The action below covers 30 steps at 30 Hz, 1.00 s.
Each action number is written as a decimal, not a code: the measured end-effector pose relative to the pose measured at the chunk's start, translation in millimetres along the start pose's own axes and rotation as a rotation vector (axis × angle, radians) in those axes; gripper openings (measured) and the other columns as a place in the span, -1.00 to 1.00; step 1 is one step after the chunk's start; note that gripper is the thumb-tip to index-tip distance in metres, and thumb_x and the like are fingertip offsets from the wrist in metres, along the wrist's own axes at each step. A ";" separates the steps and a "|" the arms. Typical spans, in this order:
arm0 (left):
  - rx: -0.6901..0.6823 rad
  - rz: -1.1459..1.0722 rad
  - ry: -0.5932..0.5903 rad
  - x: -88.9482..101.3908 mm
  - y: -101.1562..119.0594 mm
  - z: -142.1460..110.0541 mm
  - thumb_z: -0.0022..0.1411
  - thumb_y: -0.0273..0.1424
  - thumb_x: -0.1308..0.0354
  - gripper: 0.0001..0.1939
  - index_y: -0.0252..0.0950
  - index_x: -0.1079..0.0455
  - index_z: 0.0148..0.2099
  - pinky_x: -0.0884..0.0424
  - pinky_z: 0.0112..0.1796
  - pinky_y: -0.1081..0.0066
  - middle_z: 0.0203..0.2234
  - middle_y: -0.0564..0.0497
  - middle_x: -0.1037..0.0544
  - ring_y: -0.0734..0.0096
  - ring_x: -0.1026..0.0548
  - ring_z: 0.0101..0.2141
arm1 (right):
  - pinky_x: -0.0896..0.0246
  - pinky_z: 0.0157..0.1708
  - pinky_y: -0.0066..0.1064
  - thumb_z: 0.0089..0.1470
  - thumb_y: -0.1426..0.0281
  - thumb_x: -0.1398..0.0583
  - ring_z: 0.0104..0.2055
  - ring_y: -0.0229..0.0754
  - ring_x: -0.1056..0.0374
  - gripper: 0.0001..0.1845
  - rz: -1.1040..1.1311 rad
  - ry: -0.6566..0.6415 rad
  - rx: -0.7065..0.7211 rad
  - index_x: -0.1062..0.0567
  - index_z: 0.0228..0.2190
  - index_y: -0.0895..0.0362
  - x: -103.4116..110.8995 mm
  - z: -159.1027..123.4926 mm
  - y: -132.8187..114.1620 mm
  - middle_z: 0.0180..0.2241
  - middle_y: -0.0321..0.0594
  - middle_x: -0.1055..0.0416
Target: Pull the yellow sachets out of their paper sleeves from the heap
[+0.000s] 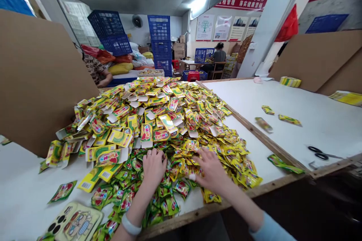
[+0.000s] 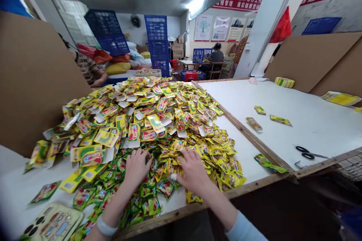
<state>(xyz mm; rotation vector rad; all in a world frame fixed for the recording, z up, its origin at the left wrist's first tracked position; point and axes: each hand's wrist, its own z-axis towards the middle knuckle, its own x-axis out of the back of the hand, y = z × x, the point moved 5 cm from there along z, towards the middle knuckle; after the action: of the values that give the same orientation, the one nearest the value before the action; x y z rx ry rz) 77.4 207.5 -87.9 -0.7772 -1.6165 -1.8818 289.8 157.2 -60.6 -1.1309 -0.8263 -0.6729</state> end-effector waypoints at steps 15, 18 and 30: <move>0.317 -0.834 0.269 -13.0 3.1 -60.4 0.11 -0.21 -0.10 -0.73 -0.21 -0.09 -0.28 -0.46 -0.39 0.41 -0.45 0.09 -0.40 0.41 -0.51 -0.44 | -0.06 -0.69 -0.54 -0.04 0.12 -0.18 -0.68 -0.38 -0.11 -0.67 1.324 0.184 -0.566 -0.28 -0.35 0.09 -78.0 -8.3 -52.1 -0.60 -0.41 -0.22; 0.369 -1.112 0.237 -14.6 8.8 -63.4 0.03 -0.15 -0.16 -0.59 -0.17 -0.09 -0.15 -0.48 -0.37 0.36 -0.35 0.07 -0.46 0.38 -0.54 -0.44 | -0.06 -0.68 -0.56 -0.12 0.14 -0.26 -0.69 -0.40 -0.13 -0.65 1.397 0.179 -0.591 -0.31 -0.41 0.12 -78.0 -4.1 -54.7 -0.63 -0.43 -0.23; -0.001 -0.509 -0.006 -30.0 36.2 -53.2 0.24 -0.29 0.06 -0.70 -0.35 -0.40 -0.17 -0.46 -0.25 0.38 -0.29 -0.14 -0.52 0.32 -0.51 -0.26 | -0.34 -0.27 -0.28 -0.18 0.26 -0.32 -0.22 -0.08 -0.40 -0.60 1.403 0.234 -0.531 -0.43 -0.25 0.10 -61.4 -28.5 -25.9 -0.26 -0.14 -0.47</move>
<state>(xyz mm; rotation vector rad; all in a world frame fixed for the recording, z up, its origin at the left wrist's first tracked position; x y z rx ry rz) 119.9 150.6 -91.1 -0.3887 -1.9510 -2.2162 242.1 125.6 -105.0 -1.7118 0.4654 0.2051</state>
